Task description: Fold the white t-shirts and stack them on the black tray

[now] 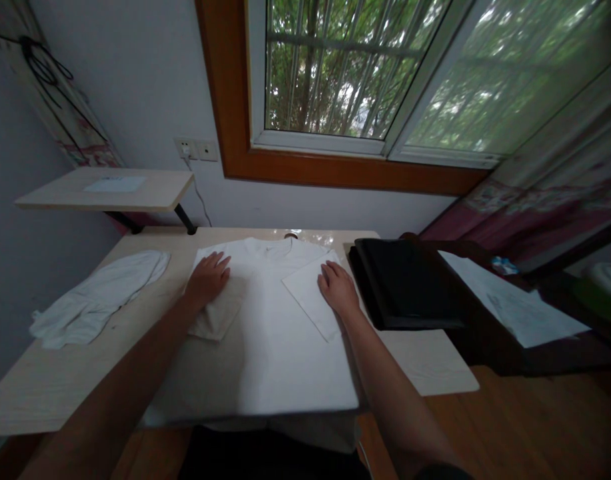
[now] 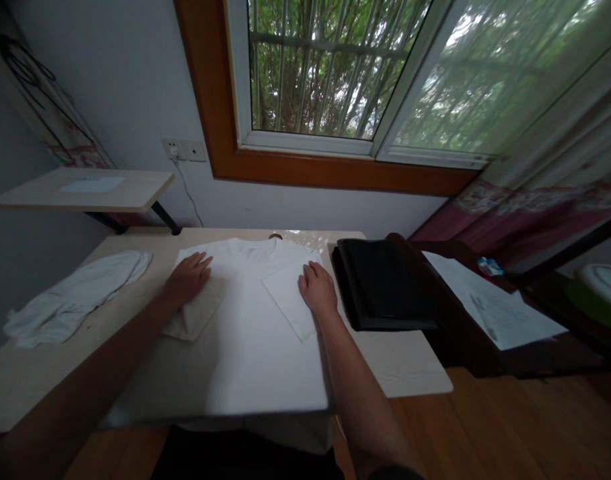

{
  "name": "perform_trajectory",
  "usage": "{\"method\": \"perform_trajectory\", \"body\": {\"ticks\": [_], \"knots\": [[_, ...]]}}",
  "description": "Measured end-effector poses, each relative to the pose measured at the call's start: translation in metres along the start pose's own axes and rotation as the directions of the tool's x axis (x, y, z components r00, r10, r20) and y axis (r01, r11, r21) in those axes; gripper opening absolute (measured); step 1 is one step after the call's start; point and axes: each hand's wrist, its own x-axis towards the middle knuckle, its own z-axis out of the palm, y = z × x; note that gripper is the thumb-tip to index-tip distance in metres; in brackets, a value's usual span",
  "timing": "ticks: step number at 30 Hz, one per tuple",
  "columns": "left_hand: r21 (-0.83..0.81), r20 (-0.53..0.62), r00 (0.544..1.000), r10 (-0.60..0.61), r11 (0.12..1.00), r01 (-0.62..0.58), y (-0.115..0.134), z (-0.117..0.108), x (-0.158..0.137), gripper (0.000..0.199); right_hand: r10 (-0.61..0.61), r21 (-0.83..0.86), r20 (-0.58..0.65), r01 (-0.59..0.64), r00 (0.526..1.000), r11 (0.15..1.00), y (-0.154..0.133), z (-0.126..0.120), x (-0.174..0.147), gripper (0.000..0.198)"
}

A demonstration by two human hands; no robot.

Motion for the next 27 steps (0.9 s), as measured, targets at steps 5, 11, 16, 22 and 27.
{"method": "perform_trajectory", "body": {"ticks": [5, 11, 16, 22, 27], "knots": [[-0.040, 0.112, 0.994, 0.013, 0.999, -0.009, 0.020, 0.002, -0.004, 0.054, -0.012, -0.003, -0.003, 0.012, 1.000, 1.000, 0.000, 0.000, 0.000, 0.043], [-0.002, 0.144, 0.990, -0.012, 1.000, 0.013, 0.041, 0.006, 0.008, 0.057, -0.003, -0.011, 0.007, 0.003, 1.000, 1.000, -0.003, -0.004, 0.000, 0.043], [-0.007, 0.120, 0.992, 0.029, 1.000, -0.029, 0.069, 0.008, 0.009, 0.054, -0.011, -0.011, 0.002, 0.011, 1.000, 1.000, -0.002, -0.004, 0.000, 0.043], [-0.028, 0.101, 0.991, 0.091, 0.996, -0.088, 0.094, 0.005, 0.000, 0.056, -0.013, -0.005, 0.001, 0.013, 1.000, 1.000, -0.001, -0.002, 0.000, 0.043], [-0.040, 0.072, 0.995, 0.073, 0.997, -0.071, 0.089, 0.007, -0.005, 0.055, -0.009, -0.003, 0.001, 0.009, 1.000, 1.000, -0.001, -0.002, -0.001, 0.043]]}}
